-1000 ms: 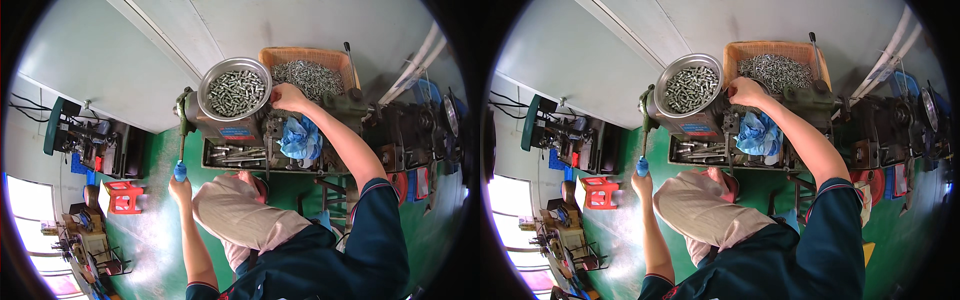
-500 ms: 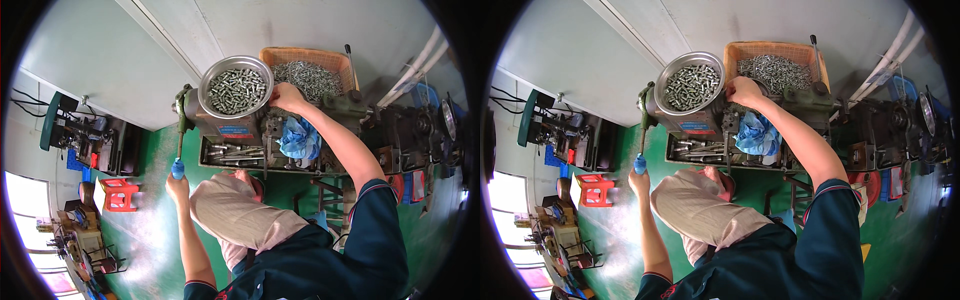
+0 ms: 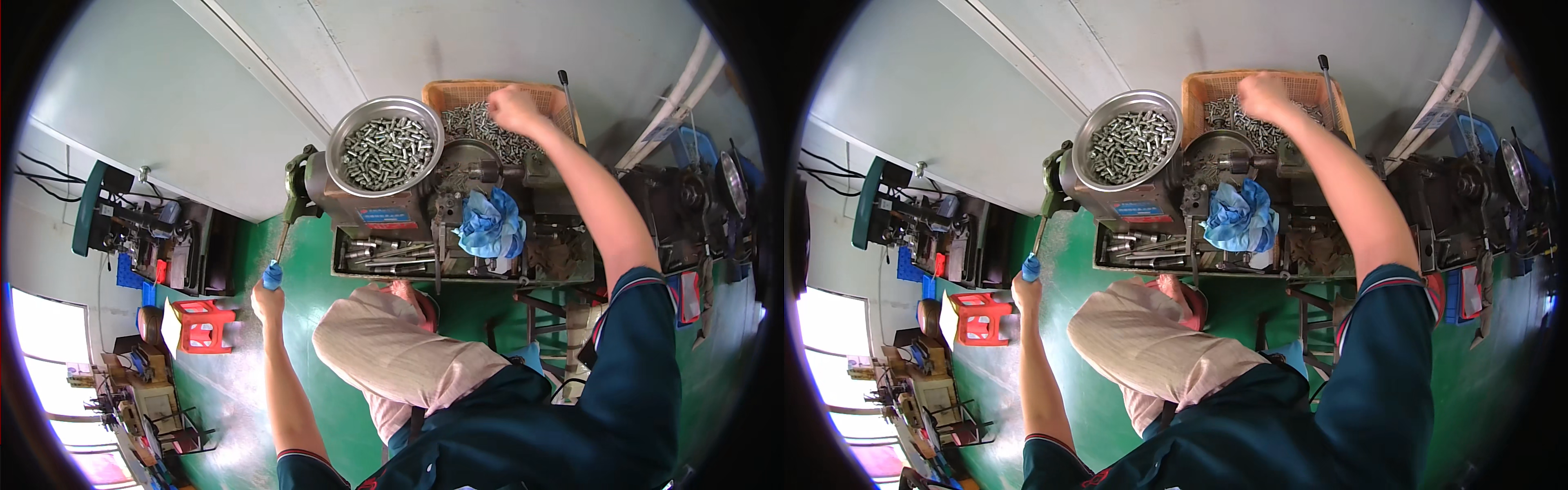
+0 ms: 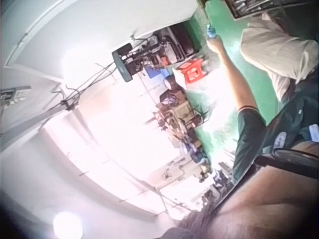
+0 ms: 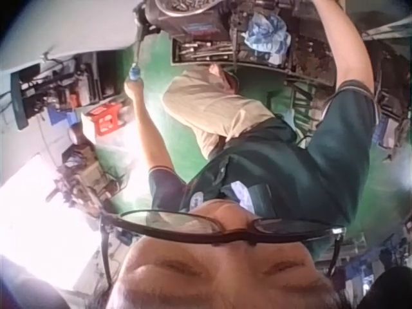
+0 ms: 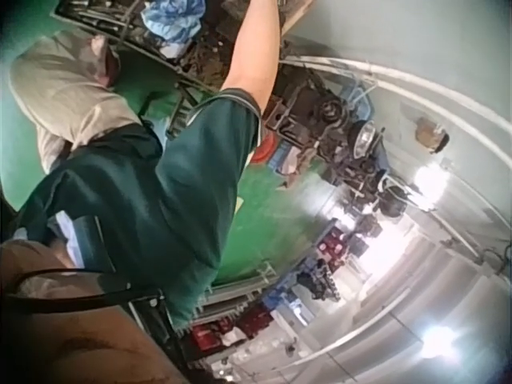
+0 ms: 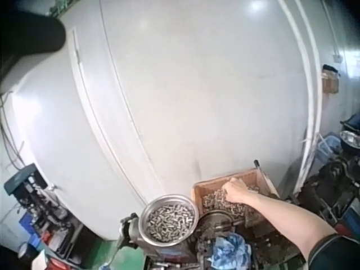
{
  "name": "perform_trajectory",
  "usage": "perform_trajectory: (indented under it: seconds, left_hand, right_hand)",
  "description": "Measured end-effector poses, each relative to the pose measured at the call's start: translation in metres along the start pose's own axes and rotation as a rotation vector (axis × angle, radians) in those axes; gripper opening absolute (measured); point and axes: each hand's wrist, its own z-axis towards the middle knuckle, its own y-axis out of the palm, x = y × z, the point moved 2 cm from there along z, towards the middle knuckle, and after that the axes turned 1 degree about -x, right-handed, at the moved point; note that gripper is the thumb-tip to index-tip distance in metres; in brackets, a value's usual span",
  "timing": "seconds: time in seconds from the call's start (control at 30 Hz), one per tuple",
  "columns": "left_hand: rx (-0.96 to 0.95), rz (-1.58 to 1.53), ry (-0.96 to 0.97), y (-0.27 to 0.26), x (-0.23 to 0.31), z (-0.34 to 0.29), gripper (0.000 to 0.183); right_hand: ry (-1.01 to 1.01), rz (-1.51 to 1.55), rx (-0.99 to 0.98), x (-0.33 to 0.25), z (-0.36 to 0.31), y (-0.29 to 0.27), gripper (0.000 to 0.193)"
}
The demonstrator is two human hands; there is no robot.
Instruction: The person operates a manual threading machine by feeding small metal pins into it and using a lever to process them.
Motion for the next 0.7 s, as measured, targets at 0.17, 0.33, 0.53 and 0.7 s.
perform_trajectory:
  seconds: [0.17, 0.33, 0.53, 0.7]
  left_hand:
    - [0.035, -0.036, 0.063, -0.001, 0.002, -0.001, 0.018]
    - [0.024, -0.057, 0.074, -0.001, 0.002, -0.001, 0.015]
    - [0.007, -0.065, 0.065, -0.001, -0.005, 0.000, 0.013]
    - [0.022, -0.064, 0.121, 0.002, -0.008, 0.002, 0.012]
  right_hand:
    - [0.367, -0.353, -0.105, 0.096, -0.035, -0.040, 0.031]
    - [0.357, -0.386, 0.203, 0.158, -0.114, -0.045, 0.038]
    - [0.293, -0.473, 0.132, 0.142, -0.184, -0.082, 0.042]
    - [0.348, -0.425, 0.058, 0.136, -0.196, -0.087, 0.052]
